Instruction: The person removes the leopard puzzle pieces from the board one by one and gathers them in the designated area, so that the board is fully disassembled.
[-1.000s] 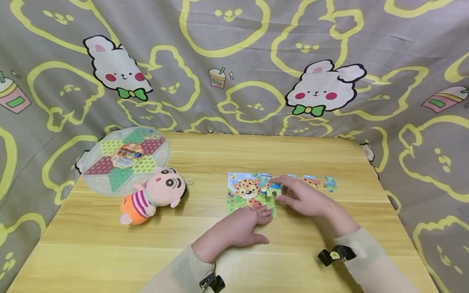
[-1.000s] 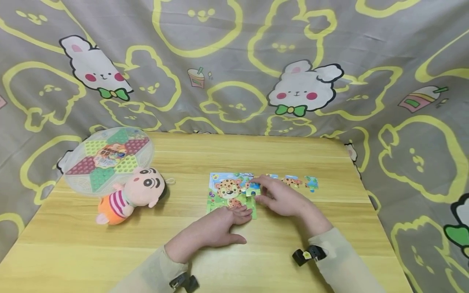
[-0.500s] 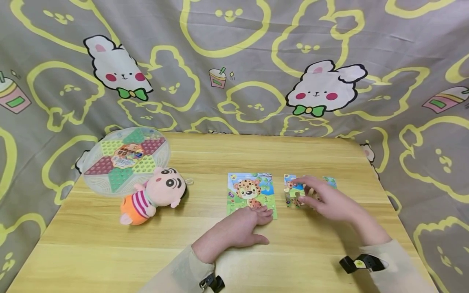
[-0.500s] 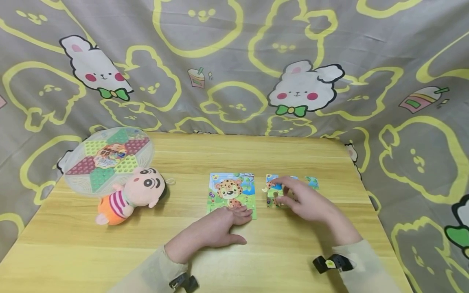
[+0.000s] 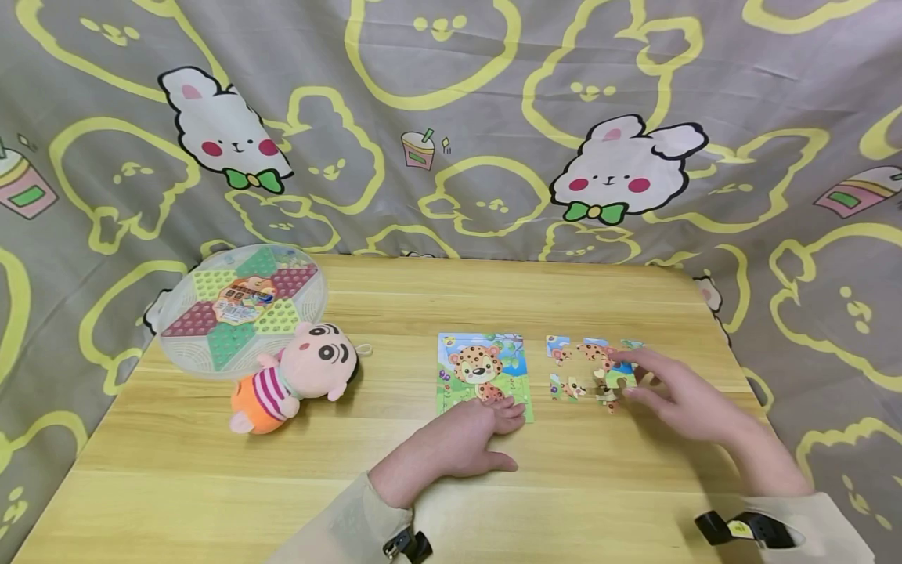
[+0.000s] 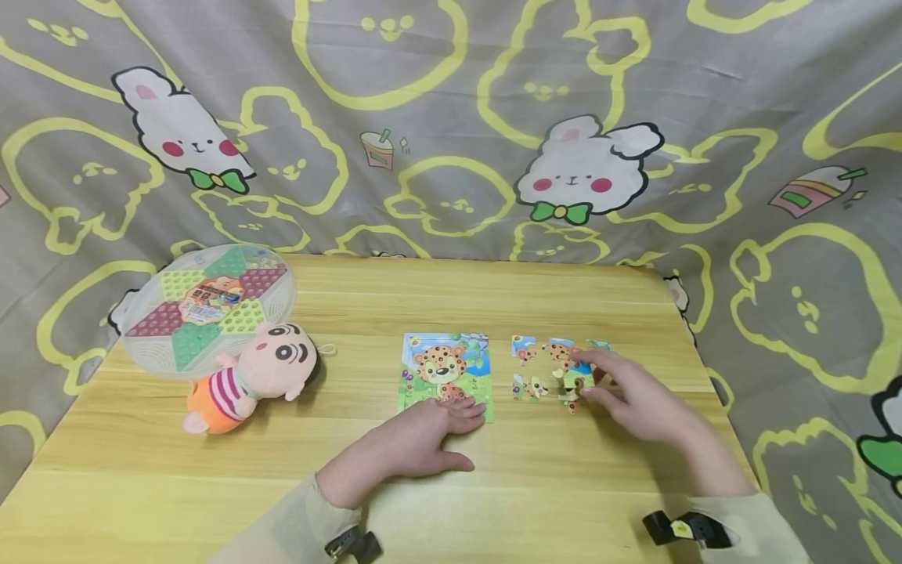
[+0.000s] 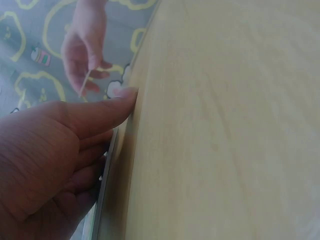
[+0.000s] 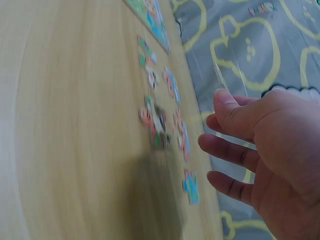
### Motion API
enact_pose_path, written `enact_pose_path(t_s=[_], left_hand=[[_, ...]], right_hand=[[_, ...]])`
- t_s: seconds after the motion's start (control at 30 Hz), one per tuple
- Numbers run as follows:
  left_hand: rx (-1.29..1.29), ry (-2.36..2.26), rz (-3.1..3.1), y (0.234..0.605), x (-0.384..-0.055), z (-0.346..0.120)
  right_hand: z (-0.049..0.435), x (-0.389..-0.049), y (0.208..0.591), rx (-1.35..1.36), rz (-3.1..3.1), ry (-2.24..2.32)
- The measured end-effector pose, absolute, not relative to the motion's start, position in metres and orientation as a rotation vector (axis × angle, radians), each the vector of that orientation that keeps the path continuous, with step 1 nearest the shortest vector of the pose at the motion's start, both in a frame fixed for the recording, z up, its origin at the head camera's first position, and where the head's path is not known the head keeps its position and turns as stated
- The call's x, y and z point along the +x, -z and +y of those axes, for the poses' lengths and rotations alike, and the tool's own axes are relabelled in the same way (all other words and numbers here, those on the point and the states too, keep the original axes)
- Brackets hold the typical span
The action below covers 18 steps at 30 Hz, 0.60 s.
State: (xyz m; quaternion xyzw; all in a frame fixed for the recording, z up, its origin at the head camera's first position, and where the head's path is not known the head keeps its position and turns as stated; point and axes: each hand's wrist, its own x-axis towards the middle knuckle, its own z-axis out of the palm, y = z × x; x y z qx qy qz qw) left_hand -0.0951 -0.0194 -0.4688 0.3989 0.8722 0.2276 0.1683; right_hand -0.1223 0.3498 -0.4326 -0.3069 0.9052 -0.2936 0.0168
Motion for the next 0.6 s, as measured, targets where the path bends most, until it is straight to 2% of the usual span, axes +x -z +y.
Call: enact_pose_path(t_s=[0.23, 0.6], left_hand=[[1.138, -0.657, 2.478, 0.469, -0.095, -0.020], [1.123, -0.658, 2.476, 0.470, -0.095, -0.019]], right_hand=[[0.376, -0.119, 0.444, -0.877, 2.787, 0.965], [0.400, -0.115, 0.462, -0.875, 2.886, 0.808]])
